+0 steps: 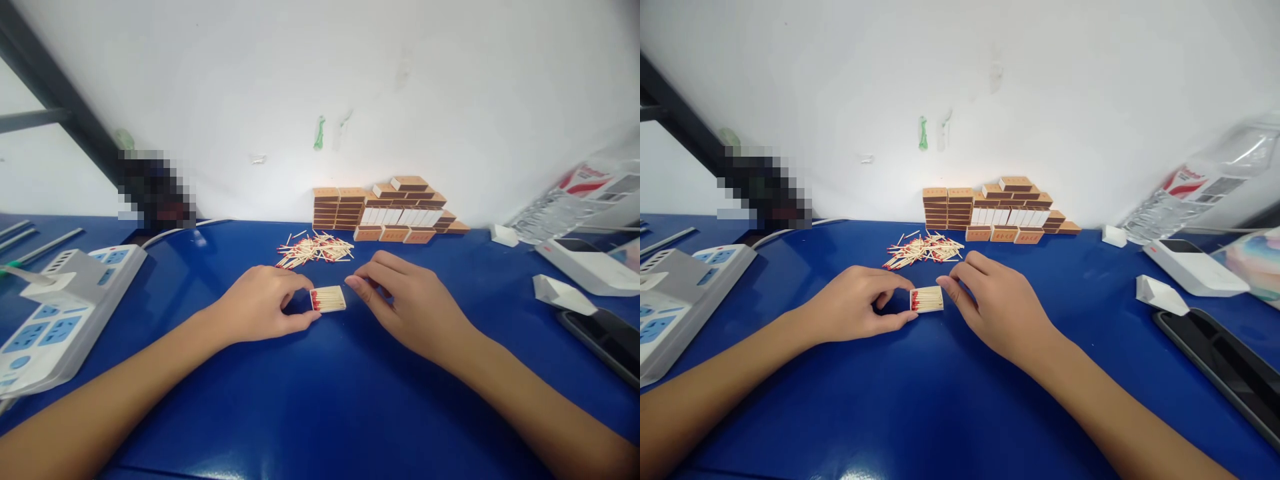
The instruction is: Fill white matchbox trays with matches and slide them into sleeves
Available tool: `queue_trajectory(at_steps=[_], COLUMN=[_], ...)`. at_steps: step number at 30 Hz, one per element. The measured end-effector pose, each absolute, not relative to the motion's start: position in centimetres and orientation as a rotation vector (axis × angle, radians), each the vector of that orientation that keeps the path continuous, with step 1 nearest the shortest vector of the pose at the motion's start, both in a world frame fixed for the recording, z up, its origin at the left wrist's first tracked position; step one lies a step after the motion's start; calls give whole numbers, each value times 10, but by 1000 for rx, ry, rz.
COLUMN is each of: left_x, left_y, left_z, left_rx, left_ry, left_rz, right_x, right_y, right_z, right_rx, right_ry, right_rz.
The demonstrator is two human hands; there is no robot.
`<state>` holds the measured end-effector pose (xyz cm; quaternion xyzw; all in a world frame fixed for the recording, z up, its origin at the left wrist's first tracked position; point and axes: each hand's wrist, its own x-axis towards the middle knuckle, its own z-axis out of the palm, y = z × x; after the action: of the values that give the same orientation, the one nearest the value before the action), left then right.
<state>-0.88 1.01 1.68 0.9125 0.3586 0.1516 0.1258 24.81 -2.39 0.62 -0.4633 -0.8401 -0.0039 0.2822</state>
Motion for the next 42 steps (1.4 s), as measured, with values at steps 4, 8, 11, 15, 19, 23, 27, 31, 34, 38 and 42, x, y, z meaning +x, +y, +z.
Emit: queue_trajectory(at_steps=[4, 8, 11, 15, 19, 23, 27, 31, 34, 38, 42], left_x=[-8, -6, -5, -5, -8, -10, -10, -11, -12, -12, -11], left_y=[8, 4, 3, 4, 6, 9, 10, 10, 11, 12, 12], left_z=[17, 17, 18, 17, 17, 17, 15, 14, 15, 15, 14], left_rx=[2684, 2694, 2691, 2711, 2738, 2765, 2760, 2777, 2784, 2766, 2763], left_ry=[999, 999, 986, 1015, 1019, 1037, 1037, 1051, 1050, 1070, 1074], left_rz=[419, 411, 398, 368, 323, 333, 323, 335, 335, 320, 317], right_x=[252, 258, 259, 254, 252, 256, 259, 259, 260, 263, 262], right_y=[-20, -11, 4, 30, 47, 49, 48, 48, 46, 41, 39], right_z=[2, -4, -10, -19, -24, -25, -25, -23, -21, -22, -25], right_rx=[-1368, -1521, -1514, -1426, -1368, -1374, -1388, -1449, -1496, -1488, -1478], right_ry=[-2245, -2181, -2151, -2164, -2226, -2263, -2266, -2274, -2308, -2350, -2352], right_rz=[18, 64, 125, 204, 230, 237, 265, 254, 227, 187, 164])
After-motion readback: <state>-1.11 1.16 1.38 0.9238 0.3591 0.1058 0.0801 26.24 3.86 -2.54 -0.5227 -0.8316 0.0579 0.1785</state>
